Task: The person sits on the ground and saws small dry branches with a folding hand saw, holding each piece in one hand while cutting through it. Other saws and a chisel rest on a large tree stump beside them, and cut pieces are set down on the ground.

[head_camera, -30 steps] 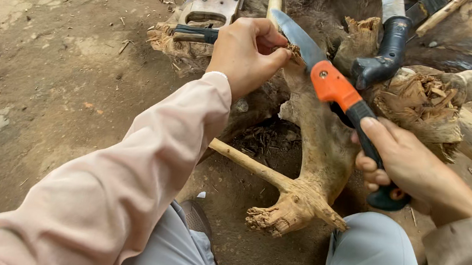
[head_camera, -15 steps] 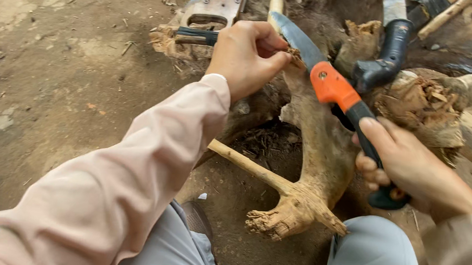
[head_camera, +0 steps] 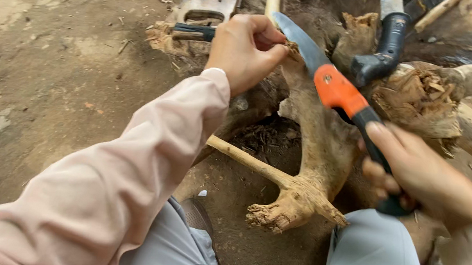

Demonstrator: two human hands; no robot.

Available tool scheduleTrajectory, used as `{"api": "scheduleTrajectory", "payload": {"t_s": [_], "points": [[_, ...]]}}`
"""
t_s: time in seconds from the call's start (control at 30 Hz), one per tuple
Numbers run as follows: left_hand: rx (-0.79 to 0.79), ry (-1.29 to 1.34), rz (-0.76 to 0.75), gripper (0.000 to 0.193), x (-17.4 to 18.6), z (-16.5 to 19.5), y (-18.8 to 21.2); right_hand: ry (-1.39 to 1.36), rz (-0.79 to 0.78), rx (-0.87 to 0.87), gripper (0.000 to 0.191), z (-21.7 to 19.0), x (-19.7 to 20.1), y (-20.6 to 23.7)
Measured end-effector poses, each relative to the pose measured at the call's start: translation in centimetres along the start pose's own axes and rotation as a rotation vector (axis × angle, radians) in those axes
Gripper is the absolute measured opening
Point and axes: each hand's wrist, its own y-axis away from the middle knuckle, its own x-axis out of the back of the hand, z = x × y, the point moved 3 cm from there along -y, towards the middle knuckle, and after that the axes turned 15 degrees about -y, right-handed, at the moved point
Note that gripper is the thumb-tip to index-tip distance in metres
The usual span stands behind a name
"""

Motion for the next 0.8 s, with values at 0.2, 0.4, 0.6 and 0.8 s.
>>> {"api": "scheduleTrajectory", "payload": {"t_s": [0.2, 0.4, 0.6, 0.8], "points": [[0.015, -0.024, -0.013, 0.016, 0.2, 0.3, 0.0, -0.139, -0.055, 0.018, 0.038, 3.7, 2.7, 0.4], [-0.026, -0.011, 0.005, 0.017, -0.2, -0.1, 0.2, -0.206, -0.076, -0.017, 0.033, 6.2, 5.2, 2.2], [-0.068, -0.033, 0.015, 0.018, -0.1, -0.2, 0.1, -0.269, -0.085, 0.033, 0.033, 1.6, -0.9, -2.4], [-0.025, 0.036, -0.038, 0.016, -0.4, -0.3, 0.1, -0.298, -0.070, 0.001, 0.033, 6.6, 1.9, 5.6]]}}
